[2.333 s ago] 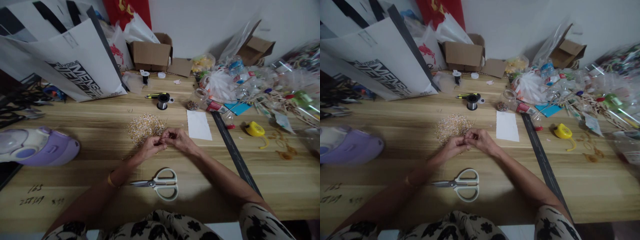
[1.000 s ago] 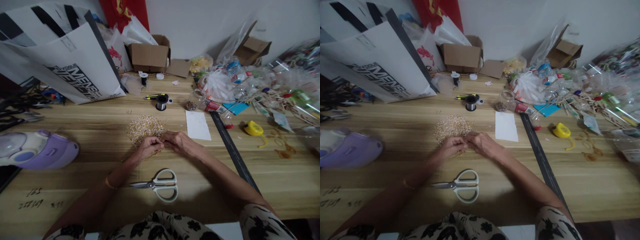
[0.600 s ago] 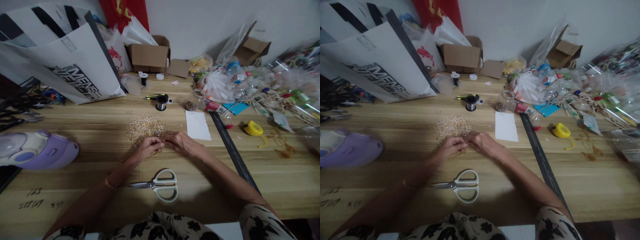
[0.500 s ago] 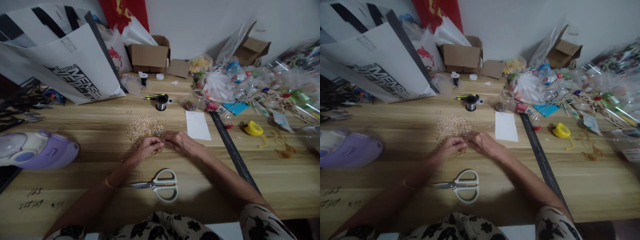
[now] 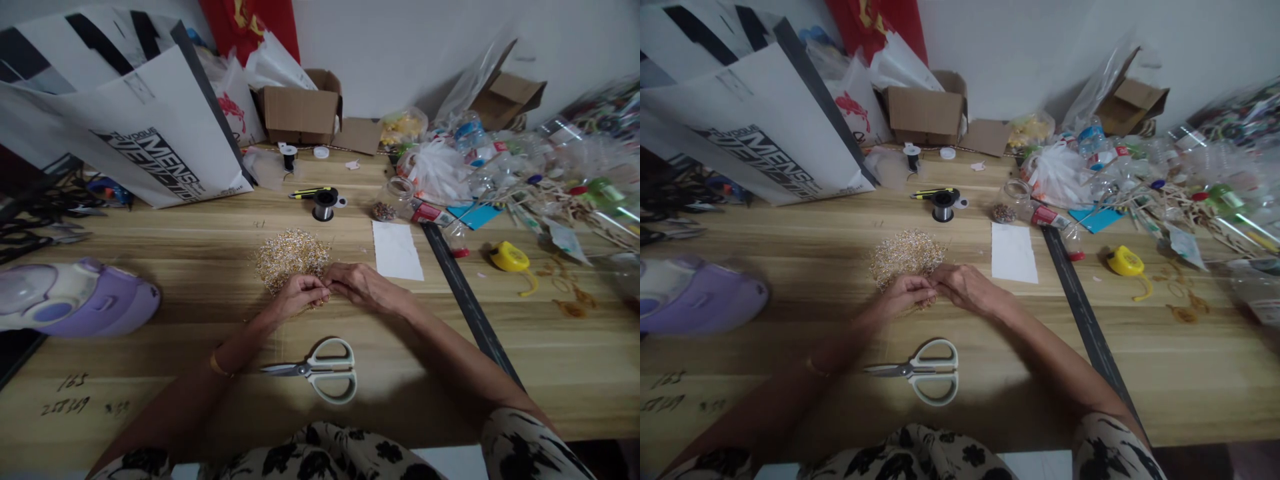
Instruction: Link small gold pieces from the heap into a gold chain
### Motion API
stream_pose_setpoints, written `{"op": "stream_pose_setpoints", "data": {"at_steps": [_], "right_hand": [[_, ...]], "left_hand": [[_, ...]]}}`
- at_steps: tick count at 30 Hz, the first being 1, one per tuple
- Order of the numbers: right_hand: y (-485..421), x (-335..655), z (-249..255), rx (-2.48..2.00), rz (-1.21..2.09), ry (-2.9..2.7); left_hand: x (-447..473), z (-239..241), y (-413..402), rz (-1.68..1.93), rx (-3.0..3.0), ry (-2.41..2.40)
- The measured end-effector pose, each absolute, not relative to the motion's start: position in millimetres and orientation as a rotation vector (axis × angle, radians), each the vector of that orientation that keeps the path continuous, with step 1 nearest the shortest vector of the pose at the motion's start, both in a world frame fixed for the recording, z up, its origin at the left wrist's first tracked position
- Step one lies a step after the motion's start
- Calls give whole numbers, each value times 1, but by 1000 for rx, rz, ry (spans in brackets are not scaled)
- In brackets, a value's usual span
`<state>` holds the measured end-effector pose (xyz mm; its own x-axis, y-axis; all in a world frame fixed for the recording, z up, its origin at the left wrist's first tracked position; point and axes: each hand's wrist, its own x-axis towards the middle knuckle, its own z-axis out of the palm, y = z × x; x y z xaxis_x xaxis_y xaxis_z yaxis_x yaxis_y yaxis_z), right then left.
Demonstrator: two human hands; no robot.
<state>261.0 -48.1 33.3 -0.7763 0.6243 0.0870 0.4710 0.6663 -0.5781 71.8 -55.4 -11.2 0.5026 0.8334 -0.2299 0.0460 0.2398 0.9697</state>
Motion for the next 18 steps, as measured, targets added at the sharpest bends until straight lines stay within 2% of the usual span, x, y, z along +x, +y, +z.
{"op": "stream_pose_setpoints", "data": {"at_steps": [12,18], "right_hand": [[-49,261,37,-926,846,-2500],[-46,266,41,-1003,760,-2301]], "left_hand": [[70,-12,-54,678,1233,931],[69,-13,-53,712,1185,947]]}}
